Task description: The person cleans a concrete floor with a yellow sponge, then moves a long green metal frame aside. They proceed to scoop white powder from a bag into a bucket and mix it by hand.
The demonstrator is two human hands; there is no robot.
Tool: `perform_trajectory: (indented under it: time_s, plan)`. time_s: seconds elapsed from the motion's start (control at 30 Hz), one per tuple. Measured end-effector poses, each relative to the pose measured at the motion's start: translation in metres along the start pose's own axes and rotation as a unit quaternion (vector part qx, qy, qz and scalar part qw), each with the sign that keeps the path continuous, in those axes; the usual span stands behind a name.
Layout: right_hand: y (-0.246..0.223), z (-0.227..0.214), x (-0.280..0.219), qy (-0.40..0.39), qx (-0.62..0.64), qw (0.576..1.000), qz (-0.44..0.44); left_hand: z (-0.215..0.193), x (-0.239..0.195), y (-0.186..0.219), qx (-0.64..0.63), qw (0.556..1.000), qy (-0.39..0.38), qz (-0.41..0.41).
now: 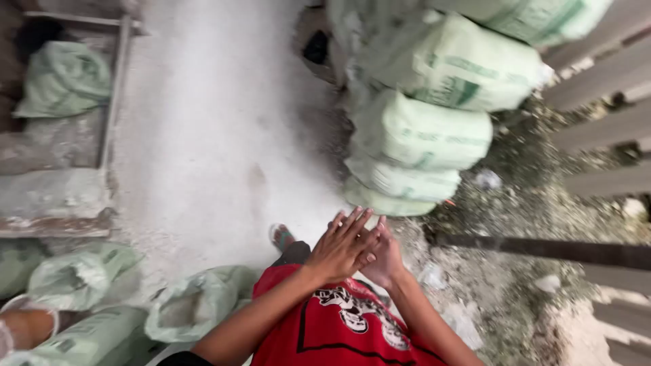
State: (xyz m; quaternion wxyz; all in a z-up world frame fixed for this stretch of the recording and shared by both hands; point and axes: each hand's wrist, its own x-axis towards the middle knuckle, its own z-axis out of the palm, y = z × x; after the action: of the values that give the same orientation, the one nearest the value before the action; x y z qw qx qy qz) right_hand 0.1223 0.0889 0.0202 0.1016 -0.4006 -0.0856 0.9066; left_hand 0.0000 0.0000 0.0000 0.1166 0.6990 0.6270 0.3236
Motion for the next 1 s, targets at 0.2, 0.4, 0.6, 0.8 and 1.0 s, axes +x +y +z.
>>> perform_trajectory:
  time_s: [0.2, 0.4, 0.6, 0.8, 1.0]
  plan:
    - [0.001, 0.152, 0.075, -0.194, -0.133, 0.971, 0.038, -0.133, -0.044, -0.099, 0.028, 0.962, -0.004, -0.27]
    - [0.028, 0.222, 0.172, -0.22, -0.335, 0.916, -0.012, -0.207, -0.078, -0.161, -0.303, 0.792, 0.037, -0.528]
    - [0.031, 0.316, 0.239, -0.358, -0.572, 0.735, -0.064, -0.194, -0.073, -0.253, -0.511, 0.645, 0.229, -0.52]
    - [-0.015, 0.412, 0.327, -0.433, -0.634, 0.629, -0.121, -0.316, 0.009, -0.32, -0.49, 0.552, 0.259, -0.623]
    - [-0.072, 0.498, 0.42, -0.433, -0.691, 0.57, -0.097, -0.393, 0.067, -0.397, -0.4, 0.672, 0.341, -0.522]
